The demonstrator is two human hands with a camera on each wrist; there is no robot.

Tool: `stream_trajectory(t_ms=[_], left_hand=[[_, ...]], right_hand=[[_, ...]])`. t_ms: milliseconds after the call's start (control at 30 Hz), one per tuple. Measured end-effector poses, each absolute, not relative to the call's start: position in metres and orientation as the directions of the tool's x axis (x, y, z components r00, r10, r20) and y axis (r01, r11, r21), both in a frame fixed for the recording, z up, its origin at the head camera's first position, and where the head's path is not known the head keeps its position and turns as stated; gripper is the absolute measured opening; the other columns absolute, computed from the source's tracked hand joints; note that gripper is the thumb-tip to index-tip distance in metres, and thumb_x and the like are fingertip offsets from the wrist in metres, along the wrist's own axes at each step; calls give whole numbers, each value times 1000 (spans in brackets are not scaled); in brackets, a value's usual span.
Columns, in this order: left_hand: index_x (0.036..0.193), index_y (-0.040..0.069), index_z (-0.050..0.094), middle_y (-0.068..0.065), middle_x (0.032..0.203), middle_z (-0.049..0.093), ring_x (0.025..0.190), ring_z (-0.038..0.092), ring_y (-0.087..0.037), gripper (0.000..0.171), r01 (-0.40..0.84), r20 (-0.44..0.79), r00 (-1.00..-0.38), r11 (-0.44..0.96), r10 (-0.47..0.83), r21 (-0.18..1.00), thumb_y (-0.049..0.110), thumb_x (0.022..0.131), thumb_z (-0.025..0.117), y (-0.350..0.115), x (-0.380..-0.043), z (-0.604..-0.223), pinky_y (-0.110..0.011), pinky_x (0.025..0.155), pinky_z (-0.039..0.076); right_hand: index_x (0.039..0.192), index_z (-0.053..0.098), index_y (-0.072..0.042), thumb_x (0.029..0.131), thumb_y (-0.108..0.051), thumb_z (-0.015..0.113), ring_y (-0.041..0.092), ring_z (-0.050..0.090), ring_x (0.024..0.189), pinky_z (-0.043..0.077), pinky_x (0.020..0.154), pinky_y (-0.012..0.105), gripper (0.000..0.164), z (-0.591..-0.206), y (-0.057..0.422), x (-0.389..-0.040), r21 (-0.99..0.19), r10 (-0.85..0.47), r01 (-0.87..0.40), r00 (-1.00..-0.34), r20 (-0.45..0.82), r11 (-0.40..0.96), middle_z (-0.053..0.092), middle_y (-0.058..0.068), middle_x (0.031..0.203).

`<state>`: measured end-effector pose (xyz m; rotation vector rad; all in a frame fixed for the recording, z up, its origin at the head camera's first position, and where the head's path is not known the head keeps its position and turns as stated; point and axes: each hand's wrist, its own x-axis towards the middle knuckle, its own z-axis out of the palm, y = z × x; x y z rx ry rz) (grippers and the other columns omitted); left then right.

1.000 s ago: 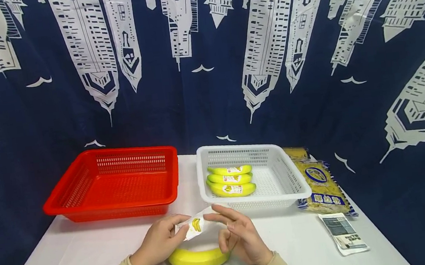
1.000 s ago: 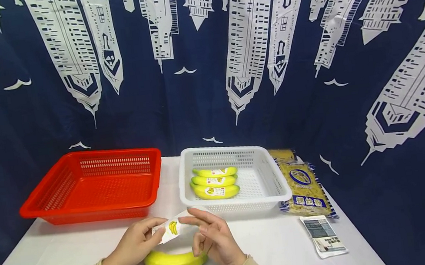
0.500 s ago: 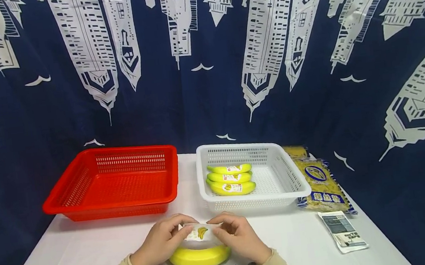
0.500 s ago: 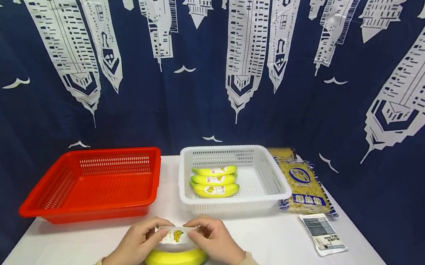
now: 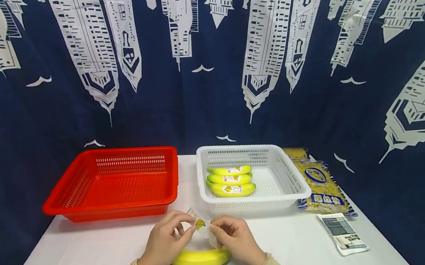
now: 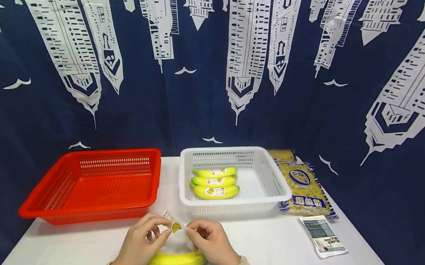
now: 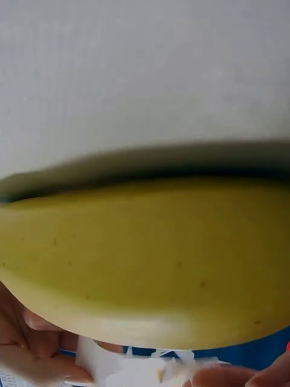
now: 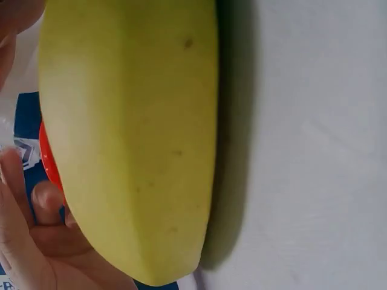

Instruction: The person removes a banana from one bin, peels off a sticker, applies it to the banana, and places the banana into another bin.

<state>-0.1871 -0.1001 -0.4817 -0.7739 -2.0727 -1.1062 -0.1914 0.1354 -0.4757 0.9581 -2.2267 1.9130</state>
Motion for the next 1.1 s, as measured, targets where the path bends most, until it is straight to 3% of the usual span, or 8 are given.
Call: stream_trajectory(t_ms=[167,367,633,867,1100], left_hand=[[116,24,75,13,112,72,71,59,6,37,760,745,-609,468,270,451,17,82,88,-98,-184,-479,-9,60,39],[112,27,76,15,102,74,70,60,4,34,794,747,-580,431,326,429,19,82,88,-96,-182,-479,-8,63,39],[107,25,79,13,98,76,72,60,5,26,815,772,-545,422,326,397,19,83,87,-97,-184,-482,-11,64,44],[106,27,80,15,100,77,82,67,2,21,801,753,-574,412,320,435,16,88,82,-98,-183,-483,-20,64,51],[105,25,81,13,99,77,84,69,0,22,815,769,-556,385,314,432,13,86,83,-99,-183,-483,-18,64,50]], right_hand=[[107,73,-1,103,-3,59,16,62,62,55,54,29,15,-478,134,-193,-844,-455,-536,-748,483,-14,67,21,89],[110,73,0,103,-3,59,26,66,70,59,62,32,16,-479,132,-191,-836,-514,-547,-708,484,-34,69,22,108],[111,75,-1,102,-2,61,25,69,74,61,62,34,16,-483,131,-192,-787,-541,-616,-652,531,-30,69,19,111],[109,76,-4,101,-6,63,13,69,75,60,61,32,15,-483,131,-191,-784,-536,-620,-670,513,26,70,14,110],[107,77,-5,101,-7,63,20,69,72,59,60,30,15,-482,131,-191,-778,-533,-625,-677,507,55,71,12,107]])
